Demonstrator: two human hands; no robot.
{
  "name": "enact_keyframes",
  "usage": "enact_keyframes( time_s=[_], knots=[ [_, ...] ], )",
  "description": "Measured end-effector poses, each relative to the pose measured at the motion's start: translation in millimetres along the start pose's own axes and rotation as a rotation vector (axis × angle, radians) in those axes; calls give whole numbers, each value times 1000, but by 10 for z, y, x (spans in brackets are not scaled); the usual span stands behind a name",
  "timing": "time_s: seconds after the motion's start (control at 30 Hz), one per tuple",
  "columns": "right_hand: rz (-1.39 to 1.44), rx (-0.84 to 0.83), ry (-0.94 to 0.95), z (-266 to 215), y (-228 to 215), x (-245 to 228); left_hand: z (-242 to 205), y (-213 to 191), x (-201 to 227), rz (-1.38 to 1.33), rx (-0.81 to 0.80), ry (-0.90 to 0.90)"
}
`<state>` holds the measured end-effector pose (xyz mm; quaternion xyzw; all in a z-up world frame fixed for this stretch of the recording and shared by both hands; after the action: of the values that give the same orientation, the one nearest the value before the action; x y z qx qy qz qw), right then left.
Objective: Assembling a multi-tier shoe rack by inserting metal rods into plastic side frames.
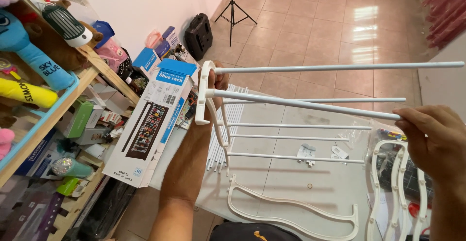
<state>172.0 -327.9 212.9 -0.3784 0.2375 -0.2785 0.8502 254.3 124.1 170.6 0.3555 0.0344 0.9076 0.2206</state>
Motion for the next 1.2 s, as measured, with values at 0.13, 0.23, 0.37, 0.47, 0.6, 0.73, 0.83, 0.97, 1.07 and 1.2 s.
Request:
enact_keyframes(
  time_s=[0.13, 0.23, 0.37, 0.47, 0.6, 0.73, 0.83, 0.97, 1.07, 1.2],
  knots=[
    [-12, -17, 1, 58, 15, 10, -31, -61, -203, -38, -90, -16],
    [-34, -34, -3, 103, 24, 41, -35, -174, -237, 11, 37, -60],
    [-46, -40, -40, 178, -8, 31, 22, 60, -89, 18, -100, -39],
    [-34, -24, -50, 164, -14, 58, 53, 286, 297, 192, 56, -77],
    [-60, -18, -50, 141, -5, 66, -102, 31, 177, 276, 218, -205],
    [-54, -32, -41, 151, -24, 2, 141, 370, 561, 229, -14, -1],
    [-53, -5, -71, 143, -81, -68, 133, 331, 531, 232, -80, -29],
    [-47, -23, -34, 112, -98, -67, 201, 425, 600, 166, -160, -12],
    [-74, -40, -58, 72, -100, -107, 206, 338, 494, 164, -195, 4],
    [-131, -75, -58, 30, -120, -158, 239, 451, 792, -41, -376, 53]
  ],
)
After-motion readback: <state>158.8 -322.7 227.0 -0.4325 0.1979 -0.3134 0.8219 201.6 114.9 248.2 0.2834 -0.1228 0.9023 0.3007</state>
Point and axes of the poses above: each hand's wrist, its own z-axis towards the middle knuckle, its own y-axis out of the palm, x = y × z, the point moved 10 cm from there along z, towards the middle knuckle, and after that the axes turned 11 degrees about -x, right-handed, at the moved point
